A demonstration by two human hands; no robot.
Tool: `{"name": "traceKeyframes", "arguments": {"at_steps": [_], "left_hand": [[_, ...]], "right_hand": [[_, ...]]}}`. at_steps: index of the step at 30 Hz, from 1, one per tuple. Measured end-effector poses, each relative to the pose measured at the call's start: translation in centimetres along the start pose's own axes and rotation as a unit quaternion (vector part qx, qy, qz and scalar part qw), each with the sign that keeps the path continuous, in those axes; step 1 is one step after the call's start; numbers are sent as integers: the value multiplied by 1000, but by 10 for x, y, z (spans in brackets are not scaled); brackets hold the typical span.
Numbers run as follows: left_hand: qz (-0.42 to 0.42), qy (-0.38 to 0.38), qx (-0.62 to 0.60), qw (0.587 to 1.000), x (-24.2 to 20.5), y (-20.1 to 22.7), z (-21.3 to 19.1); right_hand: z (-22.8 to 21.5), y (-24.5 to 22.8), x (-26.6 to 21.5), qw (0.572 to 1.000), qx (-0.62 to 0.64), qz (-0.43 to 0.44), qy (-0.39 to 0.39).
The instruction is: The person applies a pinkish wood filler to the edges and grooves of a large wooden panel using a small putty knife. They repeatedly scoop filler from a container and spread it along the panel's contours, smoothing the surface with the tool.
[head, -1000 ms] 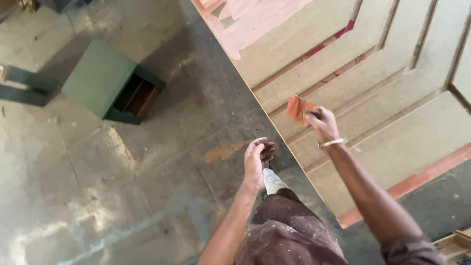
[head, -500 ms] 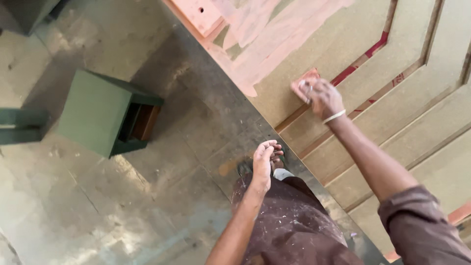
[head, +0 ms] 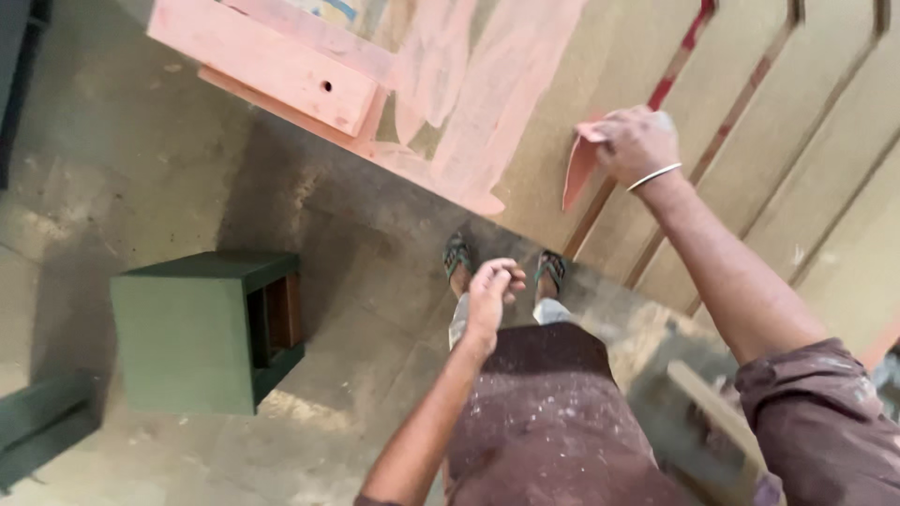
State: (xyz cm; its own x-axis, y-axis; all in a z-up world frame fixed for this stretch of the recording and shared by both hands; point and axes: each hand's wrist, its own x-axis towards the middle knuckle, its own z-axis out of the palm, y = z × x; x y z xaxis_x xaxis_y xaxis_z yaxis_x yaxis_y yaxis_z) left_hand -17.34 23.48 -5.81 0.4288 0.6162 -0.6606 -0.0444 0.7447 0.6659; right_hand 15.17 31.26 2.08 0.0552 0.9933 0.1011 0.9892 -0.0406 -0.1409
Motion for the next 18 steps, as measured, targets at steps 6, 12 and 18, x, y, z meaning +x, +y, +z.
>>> {"name": "traceKeyframes", "arguments": {"at_steps": [6,12,18], "left_hand": [[-5,-23,26,999,28,35,-25],[5,-38,75,996,33,36,-7],[163,10,76,984,23,51,32]], "right_hand": [[-11,-70,-56,987,39,-42,-147],[-3,-62,-79,997,-17,-48,57],[-10,-93,-129,990,40,11,-132]]}}
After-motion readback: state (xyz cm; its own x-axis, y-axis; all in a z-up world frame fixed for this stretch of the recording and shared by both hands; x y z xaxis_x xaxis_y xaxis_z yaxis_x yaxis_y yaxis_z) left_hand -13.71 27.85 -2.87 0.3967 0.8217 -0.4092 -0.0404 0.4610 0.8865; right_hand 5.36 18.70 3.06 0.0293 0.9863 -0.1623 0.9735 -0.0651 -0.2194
